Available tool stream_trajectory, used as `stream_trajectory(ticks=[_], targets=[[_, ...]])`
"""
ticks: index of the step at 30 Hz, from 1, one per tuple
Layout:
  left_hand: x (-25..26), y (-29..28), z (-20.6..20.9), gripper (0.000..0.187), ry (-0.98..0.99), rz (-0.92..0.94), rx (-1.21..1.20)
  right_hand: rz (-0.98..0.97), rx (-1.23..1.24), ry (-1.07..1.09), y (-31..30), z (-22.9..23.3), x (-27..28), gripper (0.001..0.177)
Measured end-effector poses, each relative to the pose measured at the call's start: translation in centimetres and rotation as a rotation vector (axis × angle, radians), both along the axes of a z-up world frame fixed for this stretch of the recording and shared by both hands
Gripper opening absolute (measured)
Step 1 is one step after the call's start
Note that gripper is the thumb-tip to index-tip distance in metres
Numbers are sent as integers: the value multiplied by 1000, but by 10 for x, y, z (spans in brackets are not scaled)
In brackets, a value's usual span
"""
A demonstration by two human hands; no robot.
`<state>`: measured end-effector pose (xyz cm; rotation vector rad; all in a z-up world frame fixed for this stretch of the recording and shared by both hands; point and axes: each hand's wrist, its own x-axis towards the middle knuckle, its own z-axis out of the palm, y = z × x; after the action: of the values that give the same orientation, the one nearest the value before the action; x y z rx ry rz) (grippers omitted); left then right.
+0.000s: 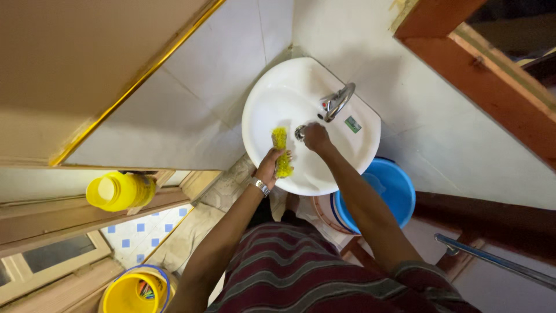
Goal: The person scrubs a white bathroom sink with a yellow brush, rinses it, then opens a yellow container and uses a small yellow cup to scoop and apply a white cleaning powder. They scrub the sink again with the brush and rinse the sink and brush under running water.
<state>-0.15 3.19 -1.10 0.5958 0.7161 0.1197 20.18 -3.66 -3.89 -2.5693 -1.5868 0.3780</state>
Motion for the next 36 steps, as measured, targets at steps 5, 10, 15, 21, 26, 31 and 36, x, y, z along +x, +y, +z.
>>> stream_trajectory(ticks=[5,10,15,21,26,31,36], targets=[[2,-5,-7,33,-4,-9,25,-375,427,321,-37,-11,-18,26],[3,-17,-12,31,-5,5,-30,-128,505,117,-58,-13,-26,31],[10,-24,2,34,-17,-23,39,-469,407,420,-61,22,-27,25],[10,-24,18,40,-1,-21,94,-63,482,-141,-65,5,-40,46],[-1,-28,38,40,5,42,114,-425,337,460,-56,52,-62,35],[-8,-30,47,37,-23,106,120,-46,535,-53,-52,58,-70,54],[-28,-25,45,33,43,144,175,-140,412,219,-54,24,-67,42]])
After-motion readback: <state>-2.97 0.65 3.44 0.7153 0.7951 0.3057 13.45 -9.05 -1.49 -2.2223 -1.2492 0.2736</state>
